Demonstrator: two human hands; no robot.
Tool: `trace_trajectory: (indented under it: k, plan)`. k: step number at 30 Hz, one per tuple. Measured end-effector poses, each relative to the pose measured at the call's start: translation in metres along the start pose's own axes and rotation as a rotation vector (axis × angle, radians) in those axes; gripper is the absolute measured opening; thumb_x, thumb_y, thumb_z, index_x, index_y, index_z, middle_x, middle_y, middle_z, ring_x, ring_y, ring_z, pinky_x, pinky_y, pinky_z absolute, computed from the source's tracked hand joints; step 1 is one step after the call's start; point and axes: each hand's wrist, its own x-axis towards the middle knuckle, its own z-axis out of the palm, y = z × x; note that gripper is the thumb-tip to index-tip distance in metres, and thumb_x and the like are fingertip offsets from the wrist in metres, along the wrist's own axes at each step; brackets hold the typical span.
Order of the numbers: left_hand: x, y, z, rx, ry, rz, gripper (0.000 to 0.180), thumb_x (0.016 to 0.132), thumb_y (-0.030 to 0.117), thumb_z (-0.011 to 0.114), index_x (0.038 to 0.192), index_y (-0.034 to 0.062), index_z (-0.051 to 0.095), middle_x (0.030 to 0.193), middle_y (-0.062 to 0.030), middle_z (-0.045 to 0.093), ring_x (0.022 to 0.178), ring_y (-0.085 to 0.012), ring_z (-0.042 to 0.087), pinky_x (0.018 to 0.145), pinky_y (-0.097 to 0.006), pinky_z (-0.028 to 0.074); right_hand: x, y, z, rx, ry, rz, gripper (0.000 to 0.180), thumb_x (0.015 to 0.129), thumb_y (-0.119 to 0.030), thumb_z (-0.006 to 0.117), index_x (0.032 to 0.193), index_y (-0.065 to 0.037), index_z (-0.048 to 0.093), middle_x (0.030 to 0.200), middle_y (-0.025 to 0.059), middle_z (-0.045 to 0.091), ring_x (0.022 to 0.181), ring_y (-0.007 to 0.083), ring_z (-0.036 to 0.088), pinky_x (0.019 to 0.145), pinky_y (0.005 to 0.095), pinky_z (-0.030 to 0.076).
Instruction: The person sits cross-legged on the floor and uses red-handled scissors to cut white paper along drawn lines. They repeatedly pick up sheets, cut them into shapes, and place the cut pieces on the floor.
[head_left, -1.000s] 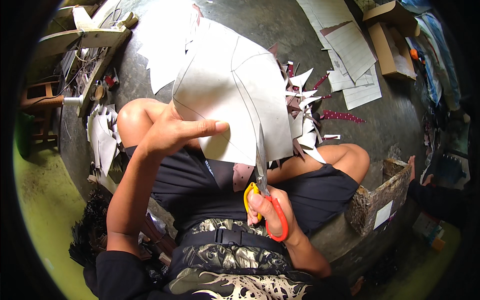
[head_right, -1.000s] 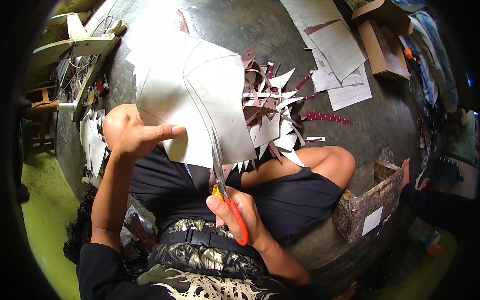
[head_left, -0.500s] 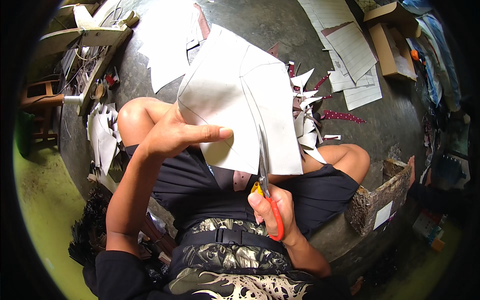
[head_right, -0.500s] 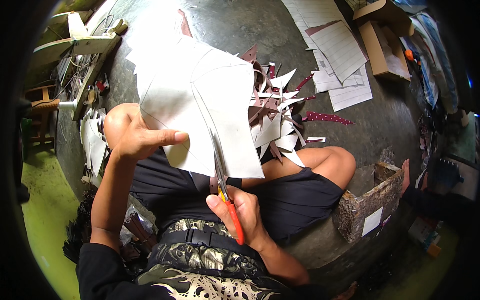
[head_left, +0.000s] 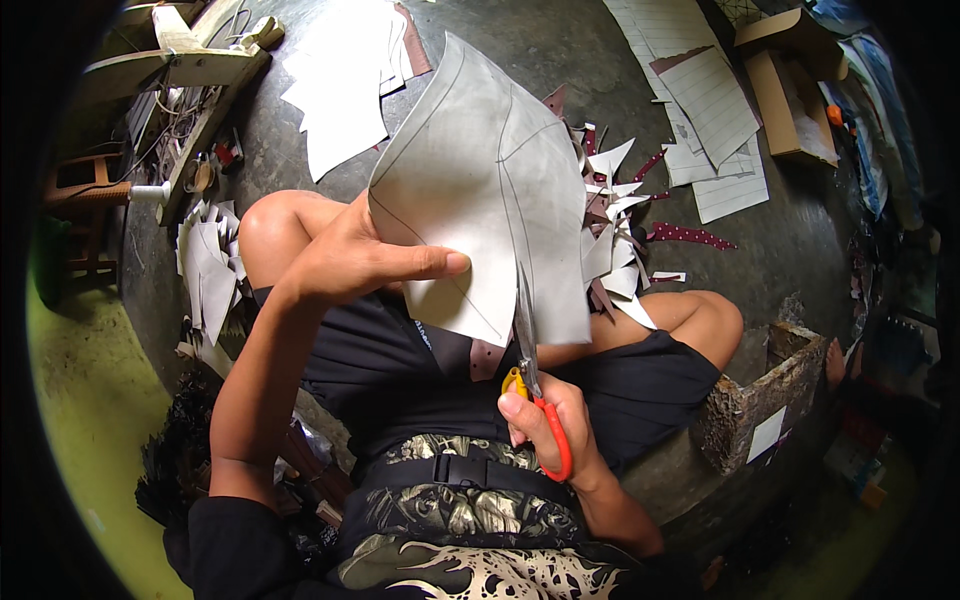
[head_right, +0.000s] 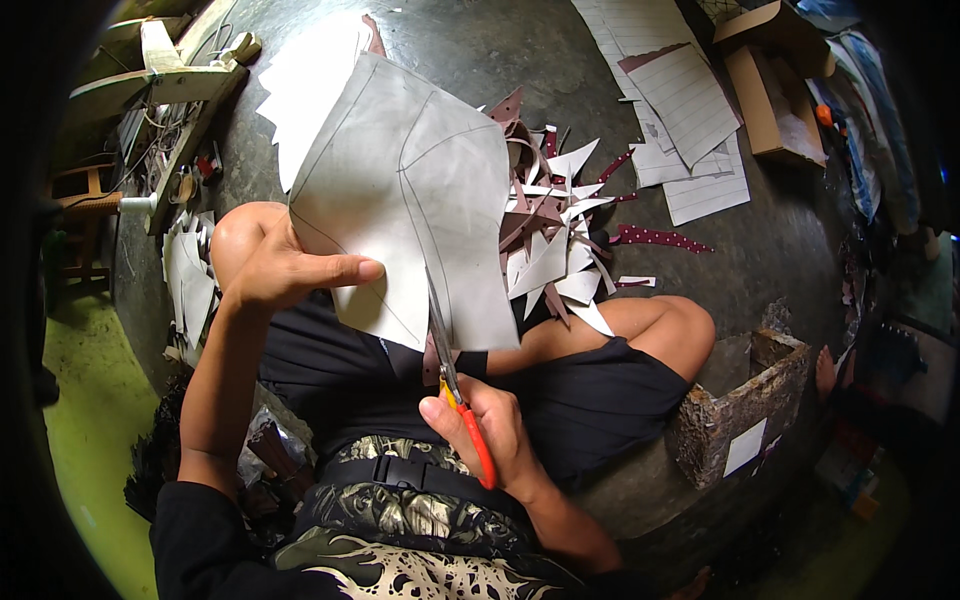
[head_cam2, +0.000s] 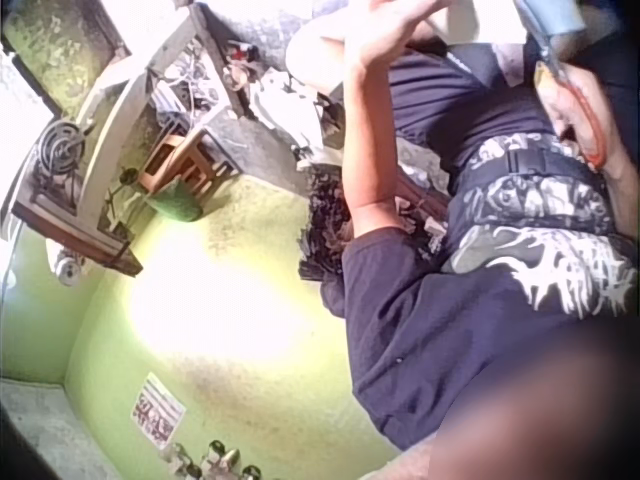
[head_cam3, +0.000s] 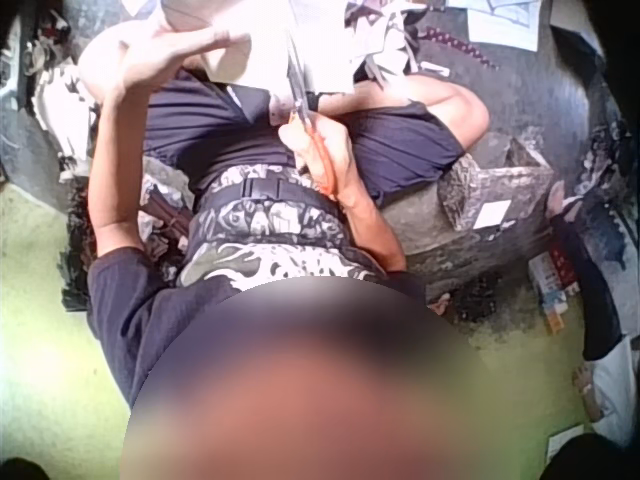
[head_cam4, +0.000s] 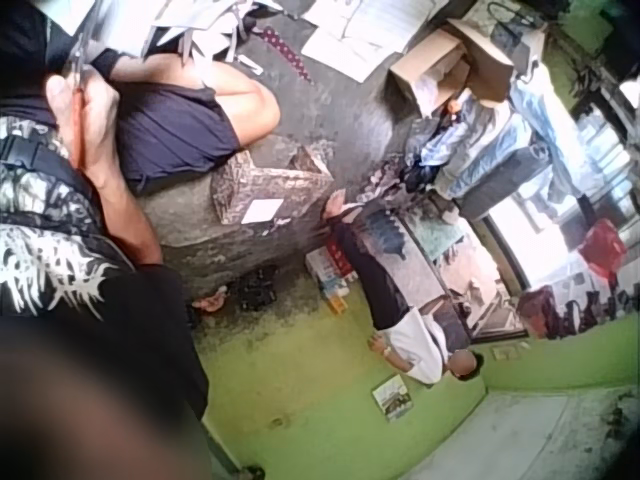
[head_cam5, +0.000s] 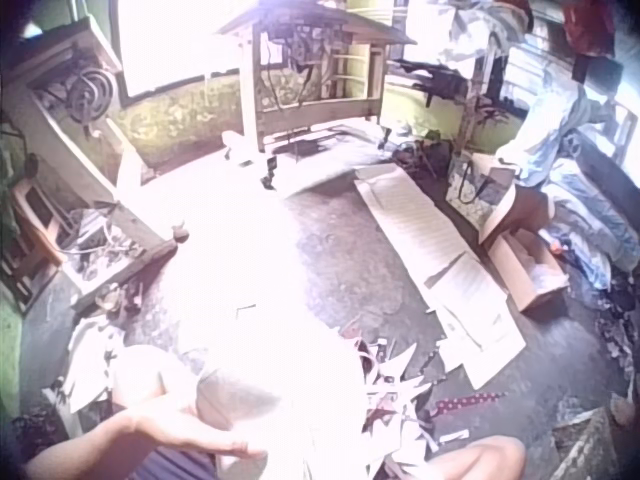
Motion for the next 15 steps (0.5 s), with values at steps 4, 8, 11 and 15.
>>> trace_trajectory:
  k: [4, 8, 11, 15]
  plan:
    - [0.001, -0.003, 0.0, 0.008, -0.068, -0.049, 0.072, 0.084, 0.012, 0.089, 0.144, -0.0034, 0.053, 0.122, -0.0094, 0.069, 0.111, -0.0167, 0.064, 0.094, -0.032, 0.054, 0.004, -0.002, -0.003, 0.071, -0.058, 0.038, 0.034, 0.101, -0.033, 0.065, 0.091, -0.001, 0.061, 0.071, 0.0008, 0.056, 0.062, 0.0076, 0.05, 0.058, 0.0264, 0.044]
    - [0.002, -0.009, 0.004, 0.019, -0.104, -0.024, 0.071, 0.084, 0.012, 0.09, 0.143, -0.0032, 0.054, 0.121, -0.0094, 0.069, 0.11, -0.0164, 0.064, 0.094, -0.033, 0.054, 0.009, -0.008, -0.001, 0.049, -0.021, -0.012, 0.031, 0.103, -0.031, 0.066, 0.1, 0.0, 0.064, 0.07, -0.0031, 0.052, 0.064, 0.006, 0.043, 0.059, 0.0263, 0.039]
    - [0.001, -0.011, 0.004, 0.006, -0.138, -0.048, 0.071, 0.084, 0.011, 0.089, 0.144, -0.0035, 0.054, 0.12, -0.009, 0.07, 0.11, -0.0172, 0.065, 0.095, -0.033, 0.054, 0.01, -0.012, 0.001, 0.003, 0.002, -0.046, 0.03, 0.103, -0.029, 0.066, 0.105, 0.001, 0.066, 0.069, -0.0027, 0.052, 0.065, 0.0062, 0.043, 0.059, 0.0266, 0.04]
    - [0.001, -0.014, 0.007, -0.049, -0.155, -0.012, 0.068, 0.085, 0.009, 0.088, 0.143, -0.0035, 0.055, 0.121, -0.0088, 0.071, 0.11, -0.0174, 0.066, 0.095, -0.033, 0.054, 0.01, -0.012, 0.001, -0.046, 0.014, -0.058, 0.03, 0.103, -0.028, 0.066, 0.107, 0.002, 0.067, 0.069, -0.0021, 0.052, 0.065, 0.0065, 0.044, 0.06, 0.0272, 0.041]
